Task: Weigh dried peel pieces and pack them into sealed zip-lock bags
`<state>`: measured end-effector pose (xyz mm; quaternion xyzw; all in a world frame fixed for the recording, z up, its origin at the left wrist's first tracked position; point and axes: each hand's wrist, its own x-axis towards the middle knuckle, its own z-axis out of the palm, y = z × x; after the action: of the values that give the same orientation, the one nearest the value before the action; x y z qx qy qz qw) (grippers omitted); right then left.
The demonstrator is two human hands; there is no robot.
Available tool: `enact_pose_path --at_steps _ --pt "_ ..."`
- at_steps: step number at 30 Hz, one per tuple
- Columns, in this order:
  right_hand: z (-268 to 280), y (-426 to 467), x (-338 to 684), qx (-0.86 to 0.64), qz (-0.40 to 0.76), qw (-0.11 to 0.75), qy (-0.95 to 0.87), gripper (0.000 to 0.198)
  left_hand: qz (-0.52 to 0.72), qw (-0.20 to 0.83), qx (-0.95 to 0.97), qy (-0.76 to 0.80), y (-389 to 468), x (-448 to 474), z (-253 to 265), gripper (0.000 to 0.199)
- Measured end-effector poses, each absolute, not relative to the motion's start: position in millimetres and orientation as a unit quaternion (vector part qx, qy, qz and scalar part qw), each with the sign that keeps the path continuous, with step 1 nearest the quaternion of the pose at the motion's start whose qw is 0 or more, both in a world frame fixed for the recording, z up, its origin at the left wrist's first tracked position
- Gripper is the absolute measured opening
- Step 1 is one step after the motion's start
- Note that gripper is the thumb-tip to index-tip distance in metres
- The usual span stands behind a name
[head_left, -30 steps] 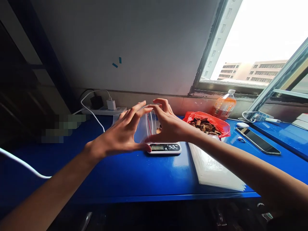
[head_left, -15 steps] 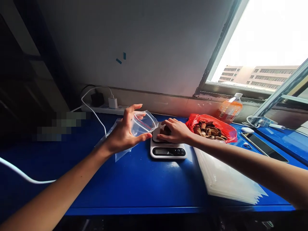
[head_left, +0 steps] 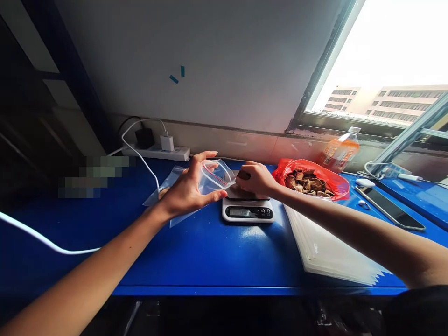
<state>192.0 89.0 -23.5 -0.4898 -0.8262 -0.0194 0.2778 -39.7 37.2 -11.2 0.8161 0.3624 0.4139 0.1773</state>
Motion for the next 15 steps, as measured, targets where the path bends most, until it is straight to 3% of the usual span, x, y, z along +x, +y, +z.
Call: enact_pose_path --at_steps 7,11,15 --pt "26 83 168 -0.466 0.069 0.498 -0.728 0.037 0.468 0.159 0.792 0.358 43 -23 -22 0.101" --pt "40 68 137 -0.428 0.038 0.496 -0.754 0.027 0.505 0.128 0.778 0.351 44 -8 -22 0.108" --pt "37 59 120 -0.392 0.104 0.476 -0.781 0.015 0.538 0.097 0.773 0.321 43 -5 -22 0.102"
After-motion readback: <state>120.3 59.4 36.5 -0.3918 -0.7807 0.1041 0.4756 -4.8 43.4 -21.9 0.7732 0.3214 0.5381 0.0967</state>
